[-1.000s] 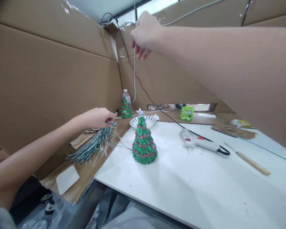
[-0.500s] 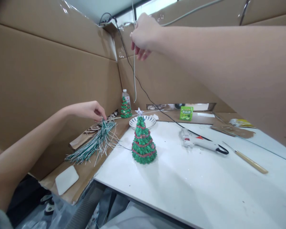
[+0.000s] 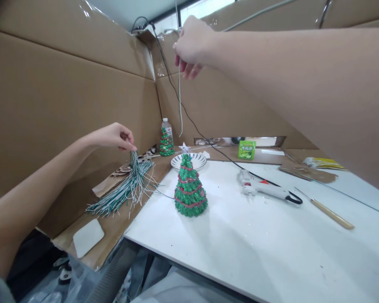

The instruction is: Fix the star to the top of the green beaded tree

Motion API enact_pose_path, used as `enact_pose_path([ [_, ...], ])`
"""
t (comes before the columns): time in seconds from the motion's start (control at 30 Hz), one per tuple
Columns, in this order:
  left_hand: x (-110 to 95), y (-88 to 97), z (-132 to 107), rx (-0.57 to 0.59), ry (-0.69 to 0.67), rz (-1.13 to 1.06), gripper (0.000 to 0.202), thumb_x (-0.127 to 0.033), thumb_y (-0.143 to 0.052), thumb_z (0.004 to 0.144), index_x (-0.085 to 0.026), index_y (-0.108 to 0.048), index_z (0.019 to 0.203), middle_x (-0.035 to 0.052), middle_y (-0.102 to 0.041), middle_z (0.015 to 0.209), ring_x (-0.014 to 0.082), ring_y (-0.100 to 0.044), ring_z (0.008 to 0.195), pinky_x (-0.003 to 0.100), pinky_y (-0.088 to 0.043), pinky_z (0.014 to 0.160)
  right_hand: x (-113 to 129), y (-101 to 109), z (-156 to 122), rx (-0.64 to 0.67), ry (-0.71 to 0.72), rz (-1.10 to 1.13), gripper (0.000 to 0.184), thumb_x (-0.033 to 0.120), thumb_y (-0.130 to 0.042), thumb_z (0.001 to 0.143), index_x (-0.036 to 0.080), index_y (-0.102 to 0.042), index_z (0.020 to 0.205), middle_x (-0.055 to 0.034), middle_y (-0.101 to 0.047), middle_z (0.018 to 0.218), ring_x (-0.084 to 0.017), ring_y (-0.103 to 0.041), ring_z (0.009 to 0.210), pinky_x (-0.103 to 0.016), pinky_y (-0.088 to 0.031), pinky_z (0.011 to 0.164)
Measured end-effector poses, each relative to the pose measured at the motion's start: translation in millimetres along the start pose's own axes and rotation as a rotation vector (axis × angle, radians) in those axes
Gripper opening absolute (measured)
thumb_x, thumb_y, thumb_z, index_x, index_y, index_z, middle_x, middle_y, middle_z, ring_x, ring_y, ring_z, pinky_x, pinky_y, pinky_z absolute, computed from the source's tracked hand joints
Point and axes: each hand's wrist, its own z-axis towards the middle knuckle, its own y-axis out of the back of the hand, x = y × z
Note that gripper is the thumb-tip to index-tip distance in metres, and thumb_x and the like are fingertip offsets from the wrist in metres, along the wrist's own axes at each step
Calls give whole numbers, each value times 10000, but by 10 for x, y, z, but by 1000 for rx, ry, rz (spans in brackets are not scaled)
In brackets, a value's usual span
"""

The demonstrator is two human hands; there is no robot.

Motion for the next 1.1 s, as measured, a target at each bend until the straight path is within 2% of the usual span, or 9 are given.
enact_pose_path([
  [0.17, -26, 43, -39, 112, 44, -74, 287, -348, -727, 623, -174, -727, 851, 40, -729, 726, 170, -662, 733, 240, -495, 665, -6, -21, 7, -6, 1, -93, 339, 244, -427, 898, 7, -668, 892, -178, -679, 887, -167, -657, 696, -308, -548, 623],
  [0.27, -25, 62, -45, 151, 27, -71, 323, -350, -725, 617, -180, -734, 893, 40, -738, 755, 179, -670, 765, 253, -506, 708, 7, -139, 11, 91, 104, -236, 350, 241, -426, 887, 43, -701, 973, -108, -689, 924, -97, -609, 750, -225, -486, 713],
  [0.37, 35, 65, -37, 140, 19, -102, 329, -360, -743, 600, -181, -726, 875, 44, -738, 771, 186, -679, 767, 267, -518, 726, 59, -412, -17, 262, 266, -265, 321, 185, -457, 874, 111, -717, 1048, -46, -704, 836, -61, -556, 709, -174, -420, 721],
  [0.43, 96, 65, -42, 106, 25, -138, 327, -368, -757, 594, -176, -709, 854, 46, -736, 773, 186, -682, 761, 270, -522, 718, 123, -662, -63, 373, 371, -254, 326, 169, -484, 868, 129, -703, 1106, -46, -706, 938, -69, -549, 754, -164, -398, 717],
  [0.47, 125, 67, -50, 86, 28, -155, 330, -370, -762, 593, -172, -699, 849, 46, -734, 772, 183, -681, 753, 266, -522, 706, 165, -795, -93, 444, 412, -248, 315, 192, -503, 867, 120, -707, 1095, -52, -701, 985, -80, -553, 784, -166, -394, 708],
  [0.63, 208, 105, -152, 23, 47, -205, 319, -346, -760, 594, -154, -674, 834, 43, -720, 768, 158, -661, 707, 229, -500, 628, 438, -1388, -277, 687, 477, -285, 344, 340, -653, 752, 96, -724, 984, -67, -693, 833, -123, -555, 660, -225, -380, 576],
  [0.73, 234, 140, -216, -17, 85, -250, 326, -310, -758, 571, -154, -671, 844, 34, -714, 765, 146, -652, 679, 226, -501, 617, 593, -1666, -347, 695, 434, -322, 430, 421, -675, 718, 103, -699, 1006, -91, -680, 835, -161, -582, 687, -249, -395, 576],
  [0.9, 266, 183, -290, -64, 137, -231, 306, -272, -733, 543, -149, -680, 818, 27, -717, 762, 155, -662, 700, 240, -527, 668, 693, -2012, -354, 555, 346, -288, 383, 374, -663, 725, 108, -677, 1000, -124, -674, 844, -189, -613, 750, -249, -405, 582],
  [1.1, 258, 195, -339, -64, 160, -223, 241, -251, -706, 541, -161, -668, 761, 10, -687, 712, 141, -648, 676, 236, -524, 670, 682, -2074, -388, 553, 303, -262, 336, 291, -615, 748, 100, -658, 1022, -120, -671, 885, -173, -608, 762, -236, -408, 562],
])
